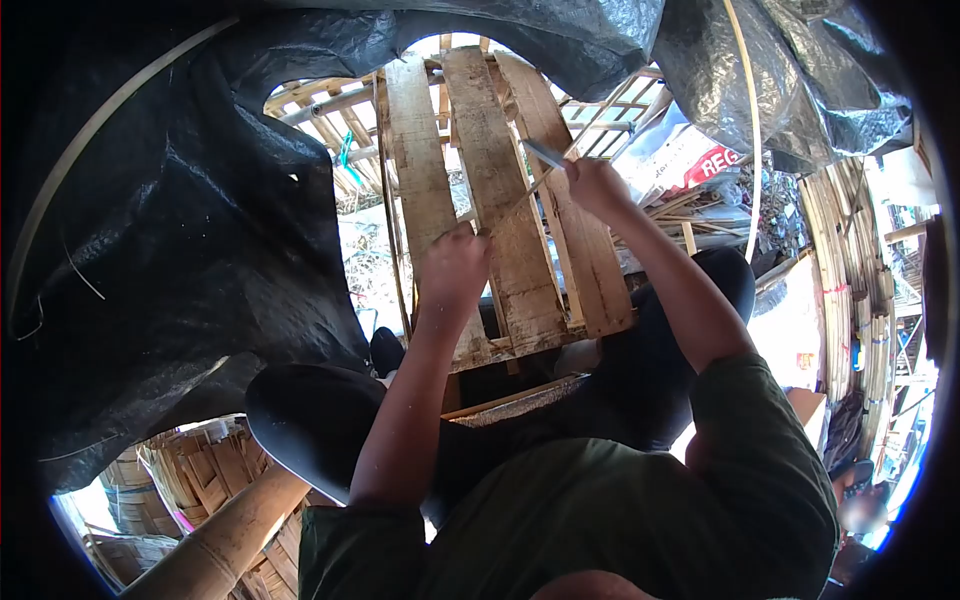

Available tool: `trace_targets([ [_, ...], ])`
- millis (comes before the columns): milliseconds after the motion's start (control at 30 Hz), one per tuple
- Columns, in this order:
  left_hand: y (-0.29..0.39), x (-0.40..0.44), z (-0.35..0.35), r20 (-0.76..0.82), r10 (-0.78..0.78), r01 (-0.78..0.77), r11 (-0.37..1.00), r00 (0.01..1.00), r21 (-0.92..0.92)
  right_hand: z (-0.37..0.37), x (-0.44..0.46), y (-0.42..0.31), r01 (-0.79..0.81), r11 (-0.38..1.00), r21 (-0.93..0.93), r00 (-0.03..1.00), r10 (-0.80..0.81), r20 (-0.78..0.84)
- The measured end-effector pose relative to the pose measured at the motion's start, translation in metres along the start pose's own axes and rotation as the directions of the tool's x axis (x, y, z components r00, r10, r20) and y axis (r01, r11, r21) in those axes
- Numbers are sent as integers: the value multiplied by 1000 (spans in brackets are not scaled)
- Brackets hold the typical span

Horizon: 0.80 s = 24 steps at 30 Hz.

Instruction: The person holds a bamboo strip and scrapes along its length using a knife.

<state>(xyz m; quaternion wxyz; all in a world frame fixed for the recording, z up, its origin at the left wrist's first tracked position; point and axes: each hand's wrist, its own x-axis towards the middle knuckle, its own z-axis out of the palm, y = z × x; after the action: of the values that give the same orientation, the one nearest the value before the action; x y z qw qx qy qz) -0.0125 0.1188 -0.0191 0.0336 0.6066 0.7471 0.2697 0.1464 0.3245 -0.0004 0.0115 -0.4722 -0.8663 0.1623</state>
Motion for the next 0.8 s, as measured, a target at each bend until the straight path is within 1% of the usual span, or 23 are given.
trace_targets([
  [33, 2, 1, -1, -2, 7, -7, 1000, 1000, 1, -1, 3, 3, -83, 995, 48, 994, 85, -61],
  [67, 3, 0, -1, -10, 10, -10, 1000, 1000, 0, 9, -1, -9, -65, 998, 27, 990, 68, -125],
  [100, 3, 1, -1, 6, 23, -23, 999, 1000, 26, 17, -16, -16, -24, 996, 90, 996, 31, -80],
  [167, -1, 0, 2, 15, 36, -37, 998, 999, 53, 32, -30, -22, 171, 985, 13, 979, -168, -114],
  [233, -4, -1, 5, 43, 39, -41, 998, 998, 48, 14, -22, -18, 137, 989, 53, 989, -133, -72],
  [267, -4, -1, 3, 35, 38, -39, 998, 999, 50, 12, -10, -6, 117, 991, -70, 984, -125, -123],
  [300, -4, -2, 2, 33, 51, -52, 998, 998, 38, 12, 4, 3, -23, 1000, 9, 994, 24, -110],
  [367, -4, -1, 0, 11, 65, -65, 997, 998, 34, 26, -16, -20, 28, 995, 98, 994, -18, -104],
  [400, -5, -1, 3, 14, 89, -89, 994, 996, 63, 35, -26, -33, -14, 1000, -8, 992, 13, -123],
  [433, -4, -2, 6, 24, 109, -111, 990, 994, 90, 34, -35, -35, 136, 990, 43, 985, -130, -114],
  [467, -3, -4, 11, -21, 134, -130, 983, 991, 132, 24, -34, -34, 110, 993, 39, 994, -109, -30],
  [500, -6, -6, 14, -27, 135, -130, 982, 990, 137, 13, -29, -31, 85, 996, 31, 995, -87, 54],
  [567, -8, -7, 14, -112, 186, -172, 978, 976, 120, 3, -20, -29, -126, 991, 40, 991, 128, -41],
  [600, -9, -7, 14, -115, 186, -172, 977, 976, 126, 12, -23, -33, -156, 981, 113, 984, 164, -64],
  [633, -9, -6, 12, -107, 187, -174, 977, 976, 128, 36, -19, -32, -89, 995, 36, 995, 90, -40],
  [667, -9, -5, 11, -97, 190, -177, 976, 977, 128, 42, -36, -44, 53, 998, 37, 993, -49, -110],
  [700, -8, -5, 11, -98, 188, -175, 976, 977, 129, 44, -52, -52, 194, 981, 26, 967, -187, -176],
  [733, -8, -6, 12, -109, 197, -184, 976, 974, 116, 37, -51, -53, 195, 980, 27, 967, -188, -174],
  [767, -8, -9, 13, -119, 208, -196, 975, 971, 103, 29, -44, -50, 84, 995, 59, 995, -81, -60],
  [800, -6, -9, 13, -119, 211, -199, 975, 970, 104, 20, -35, -47, -29, 997, 78, 998, 25, 52],
])
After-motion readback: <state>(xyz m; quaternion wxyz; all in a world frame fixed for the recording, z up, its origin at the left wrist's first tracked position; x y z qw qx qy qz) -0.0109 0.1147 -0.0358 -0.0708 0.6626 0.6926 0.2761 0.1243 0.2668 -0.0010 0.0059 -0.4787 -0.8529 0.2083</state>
